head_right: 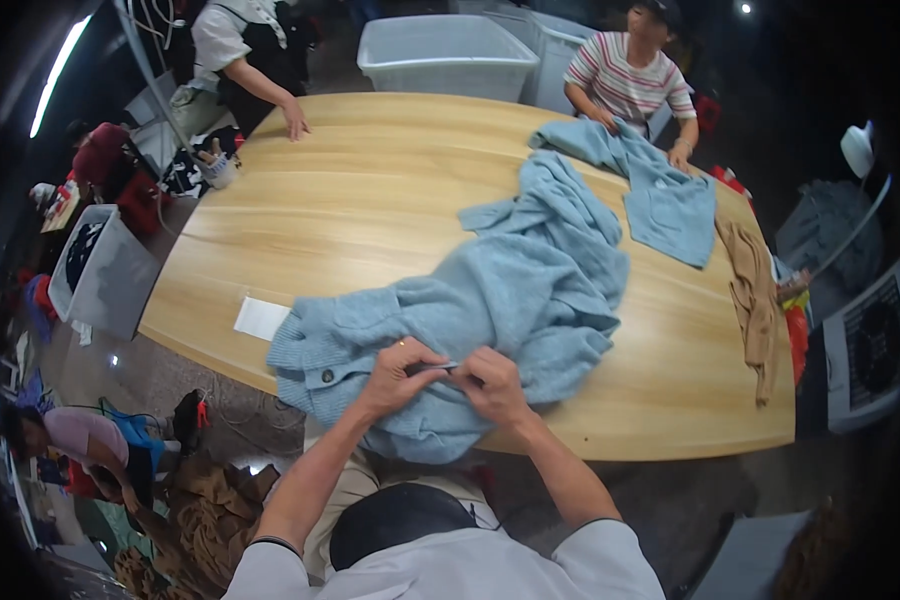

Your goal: Buttoning up light blue cardigans on a workbench in a factory setting.

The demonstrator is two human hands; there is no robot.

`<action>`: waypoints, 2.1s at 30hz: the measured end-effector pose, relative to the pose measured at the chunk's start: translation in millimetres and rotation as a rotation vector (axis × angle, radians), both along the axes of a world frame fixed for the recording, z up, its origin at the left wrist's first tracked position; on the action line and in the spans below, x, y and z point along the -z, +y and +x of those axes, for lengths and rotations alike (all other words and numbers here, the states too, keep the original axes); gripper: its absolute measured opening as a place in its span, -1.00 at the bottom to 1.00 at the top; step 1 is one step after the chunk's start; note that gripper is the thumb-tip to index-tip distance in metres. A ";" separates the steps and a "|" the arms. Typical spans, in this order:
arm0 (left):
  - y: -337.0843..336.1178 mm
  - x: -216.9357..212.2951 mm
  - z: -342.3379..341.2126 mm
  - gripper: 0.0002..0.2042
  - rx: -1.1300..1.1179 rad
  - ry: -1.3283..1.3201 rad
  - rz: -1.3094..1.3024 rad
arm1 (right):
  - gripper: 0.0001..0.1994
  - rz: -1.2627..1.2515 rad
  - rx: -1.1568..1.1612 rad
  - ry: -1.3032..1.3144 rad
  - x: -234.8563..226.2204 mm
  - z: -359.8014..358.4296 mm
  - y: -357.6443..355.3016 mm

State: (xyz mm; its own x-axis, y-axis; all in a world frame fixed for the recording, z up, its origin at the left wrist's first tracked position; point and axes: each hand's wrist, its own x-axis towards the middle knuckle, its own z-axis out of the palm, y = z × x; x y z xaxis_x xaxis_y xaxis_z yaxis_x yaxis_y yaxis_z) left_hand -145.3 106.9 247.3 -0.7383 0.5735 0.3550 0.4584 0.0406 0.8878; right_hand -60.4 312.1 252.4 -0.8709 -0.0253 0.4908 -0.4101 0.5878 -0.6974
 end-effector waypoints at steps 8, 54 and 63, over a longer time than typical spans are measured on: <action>3.3 1.8 14.9 -0.89 -0.074 0.119 -0.025 | -0.87 -0.113 0.161 0.006 4.6 8.7 -27.5; 105.9 -39.6 14.8 -0.72 -0.087 0.877 -0.516 | -0.72 0.362 0.479 0.197 11.9 43.6 43.9; 113.9 -25.7 22.6 -0.85 -0.063 0.778 -0.394 | -0.74 0.354 0.435 0.204 15.1 45.0 48.7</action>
